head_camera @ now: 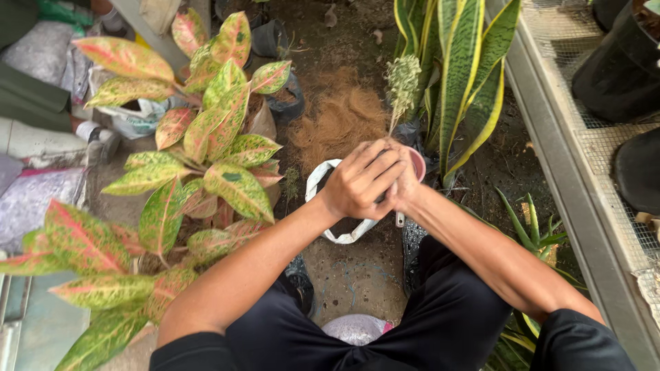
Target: The person sits on the ground and repeatedly wraps a small plant's root ball with soil and fibrous material by hand. They add soil from a white bag and press it around the roots, occasionally dipping the root ball into a pink cup of water.
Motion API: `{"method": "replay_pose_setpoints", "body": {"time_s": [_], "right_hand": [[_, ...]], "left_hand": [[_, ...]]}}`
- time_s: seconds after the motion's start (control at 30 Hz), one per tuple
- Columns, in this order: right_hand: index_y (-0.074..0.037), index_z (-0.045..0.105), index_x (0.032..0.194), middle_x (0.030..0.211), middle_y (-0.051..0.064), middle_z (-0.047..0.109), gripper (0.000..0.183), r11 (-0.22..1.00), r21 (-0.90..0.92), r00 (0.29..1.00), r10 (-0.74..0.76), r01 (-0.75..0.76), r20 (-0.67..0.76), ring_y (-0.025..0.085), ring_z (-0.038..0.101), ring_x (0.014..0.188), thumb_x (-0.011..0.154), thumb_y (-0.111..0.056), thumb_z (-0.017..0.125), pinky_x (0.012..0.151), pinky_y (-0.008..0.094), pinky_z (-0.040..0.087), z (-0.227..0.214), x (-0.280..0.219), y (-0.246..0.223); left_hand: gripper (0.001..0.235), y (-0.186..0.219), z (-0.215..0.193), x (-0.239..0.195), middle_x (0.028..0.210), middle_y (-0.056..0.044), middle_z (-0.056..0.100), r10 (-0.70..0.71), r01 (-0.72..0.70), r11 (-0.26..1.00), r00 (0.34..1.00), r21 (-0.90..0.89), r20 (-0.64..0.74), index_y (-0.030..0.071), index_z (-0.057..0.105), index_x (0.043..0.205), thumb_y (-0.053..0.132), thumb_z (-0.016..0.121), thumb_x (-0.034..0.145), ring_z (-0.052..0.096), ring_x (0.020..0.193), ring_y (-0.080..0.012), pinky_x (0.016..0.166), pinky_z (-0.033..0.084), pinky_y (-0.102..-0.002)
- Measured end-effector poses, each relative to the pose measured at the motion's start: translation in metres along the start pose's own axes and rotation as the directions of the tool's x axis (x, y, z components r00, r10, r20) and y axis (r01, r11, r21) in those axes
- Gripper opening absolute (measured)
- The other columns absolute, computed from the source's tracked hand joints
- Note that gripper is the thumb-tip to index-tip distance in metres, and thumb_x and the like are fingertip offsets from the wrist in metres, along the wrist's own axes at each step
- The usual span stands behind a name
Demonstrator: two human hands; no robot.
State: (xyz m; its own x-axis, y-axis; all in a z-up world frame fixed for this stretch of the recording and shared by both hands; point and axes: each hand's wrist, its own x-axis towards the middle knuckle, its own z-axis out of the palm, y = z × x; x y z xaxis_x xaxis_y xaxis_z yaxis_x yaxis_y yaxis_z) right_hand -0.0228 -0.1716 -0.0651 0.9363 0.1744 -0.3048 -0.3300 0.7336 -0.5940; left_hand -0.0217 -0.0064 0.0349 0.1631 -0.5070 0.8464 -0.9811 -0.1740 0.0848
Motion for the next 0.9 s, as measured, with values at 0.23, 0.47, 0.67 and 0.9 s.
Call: {"method": "replay_pose_setpoints", "body": {"time_s": [0.23,0.47,0.67,0.9], "right_hand": [[-0.005,0.067,0.114,0.111,0.008,0.067,0.034,0.724,0.339,0.775,-0.632,0.601,-0.026,0.023,0.068,0.108,0.099,-0.032,0.051,0.096,0.039,0.061,0.022,0.003,0.029],[-0.013,0.067,0.103,0.104,0.009,0.069,0.034,0.993,0.115,0.996,-0.040,0.031,0.081,0.025,0.069,0.096,0.109,-0.041,0.048,0.083,0.041,0.061,0.000,0.000,-0.006],[-0.014,0.067,0.100,0.102,0.009,0.070,0.037,0.998,0.056,0.999,0.033,-0.032,-0.015,0.024,0.067,0.094,0.106,-0.043,0.045,0.081,0.037,0.062,0.014,-0.001,-0.008],[-0.015,0.065,0.103,0.108,0.010,0.068,0.047,0.992,-0.047,0.954,0.101,-0.119,-0.284,0.023,0.071,0.095,0.099,-0.055,0.042,0.079,0.036,0.062,0.037,-0.004,-0.021]], "left_hand": [[0.042,0.010,0.004,0.005,0.121,-0.022,0.065,-0.002,0.002,0.999,1.000,0.032,0.003,-0.008,0.068,0.118,0.023,0.067,0.089,0.063,0.119,-0.0421,0.101,0.054,-0.056],[0.046,0.007,0.008,0.000,0.122,-0.023,0.066,-0.033,0.032,0.998,0.999,0.049,0.030,-0.008,0.068,0.120,0.025,0.066,0.088,0.063,0.119,-0.0433,0.100,0.054,-0.055],[0.044,0.000,0.011,-0.005,0.126,-0.021,0.066,-0.041,0.039,0.997,0.998,0.064,0.040,-0.005,0.068,0.125,0.023,0.067,0.091,0.063,0.122,-0.0411,0.104,0.054,-0.054],[0.045,-0.001,0.014,-0.011,0.135,-0.029,0.060,-0.131,0.130,0.990,0.991,0.053,0.028,0.001,0.068,0.129,0.023,0.068,0.089,0.057,0.130,-0.0443,0.112,0.052,-0.055]]}}
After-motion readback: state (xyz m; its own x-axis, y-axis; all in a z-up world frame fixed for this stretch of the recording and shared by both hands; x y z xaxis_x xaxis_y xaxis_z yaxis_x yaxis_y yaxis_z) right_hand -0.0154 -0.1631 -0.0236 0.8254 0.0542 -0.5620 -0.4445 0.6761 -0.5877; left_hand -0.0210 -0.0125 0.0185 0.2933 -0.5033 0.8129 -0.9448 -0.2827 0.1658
